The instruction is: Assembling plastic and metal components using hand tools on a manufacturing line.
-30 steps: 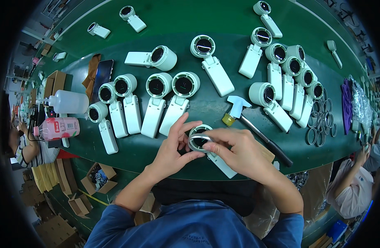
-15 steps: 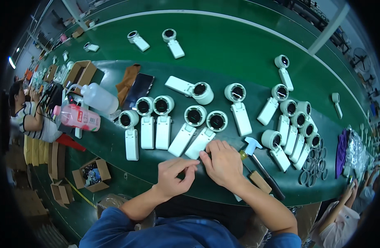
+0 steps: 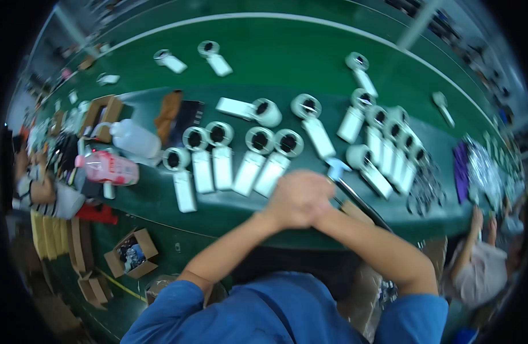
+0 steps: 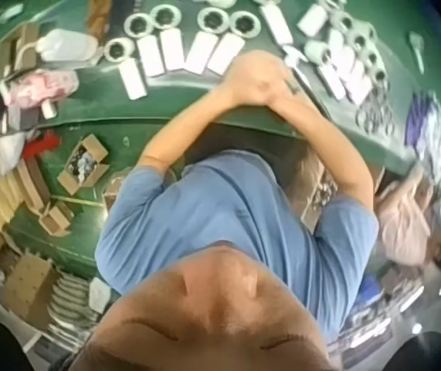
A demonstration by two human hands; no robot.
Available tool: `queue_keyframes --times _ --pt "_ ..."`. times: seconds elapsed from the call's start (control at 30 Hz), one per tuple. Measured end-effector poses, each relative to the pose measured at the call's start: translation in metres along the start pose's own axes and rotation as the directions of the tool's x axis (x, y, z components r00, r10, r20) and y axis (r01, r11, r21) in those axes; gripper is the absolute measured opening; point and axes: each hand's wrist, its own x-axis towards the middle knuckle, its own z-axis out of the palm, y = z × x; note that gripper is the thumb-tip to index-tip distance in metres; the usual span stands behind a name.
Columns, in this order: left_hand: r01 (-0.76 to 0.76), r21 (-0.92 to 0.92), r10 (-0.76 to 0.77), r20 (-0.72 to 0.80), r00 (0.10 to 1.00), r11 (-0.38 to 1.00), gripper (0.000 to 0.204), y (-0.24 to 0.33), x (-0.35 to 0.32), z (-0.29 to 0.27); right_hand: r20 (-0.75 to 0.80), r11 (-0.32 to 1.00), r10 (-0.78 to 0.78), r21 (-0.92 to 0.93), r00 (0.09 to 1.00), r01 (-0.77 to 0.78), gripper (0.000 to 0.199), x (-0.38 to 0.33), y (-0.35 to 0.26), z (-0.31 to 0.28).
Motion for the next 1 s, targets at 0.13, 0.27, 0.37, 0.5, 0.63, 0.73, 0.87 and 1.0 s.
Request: queue_keyframes --times 0.13,0.27,0.37,0.5,0.63,0.73,0.87,1.0 --pt "0.266 -0.188 -0.318 -0.350 0.881 0.945 0.060 0.007 -0.022 -0.019 0.086 0.916 0.113 0.376 0.990 -0.137 0.020 0.033 0.003 -0.014" --pt "0.388 -0.111 -0.403 -0.175 0.899 0.915 0.077 0.029 -0.034 -0.017 -0.393 0.905 0.186 0.426 0.901 -0.001 0.018 0.010 0.017 -0.036" --pt "0.443 -0.051 -0.446 -0.074 0.892 0.895 0.087 0.026 -0.041 -0.004 -0.103 0.921 0.244 0.337 0.964 -0.197 0.014 -0.015 0.031 -0.033" --pt "0.489 0.014 -0.489 0.036 0.872 0.872 0.095 0.022 -0.044 0.003 0.005 0.862 0.306 0.422 0.952 -0.279 0.015 -0.020 0.031 -0.036" --pt "0.487 0.064 -0.491 0.075 0.868 0.871 0.094 0.024 -0.044 0.004 0.215 0.810 0.305 0.454 0.928 -0.371 0.017 -0.013 0.040 -0.049" --pt "0.469 0.097 -0.477 0.090 0.874 0.878 0.093 0.022 -0.043 0.002 0.335 0.794 0.290 0.439 0.897 -0.420 0.018 -0.003 0.045 -0.055" --pt "0.424 0.142 -0.439 0.109 0.892 0.895 0.087 0.021 -0.041 0.001 0.392 0.803 0.263 0.417 0.882 -0.425 0.020 -0.004 0.049 -0.058" --pt "0.369 0.177 -0.392 0.123 0.912 0.912 0.075 0.019 -0.035 -0.001 0.422 0.783 0.265 0.431 0.867 -0.449 0.020 -0.004 0.050 -0.064"
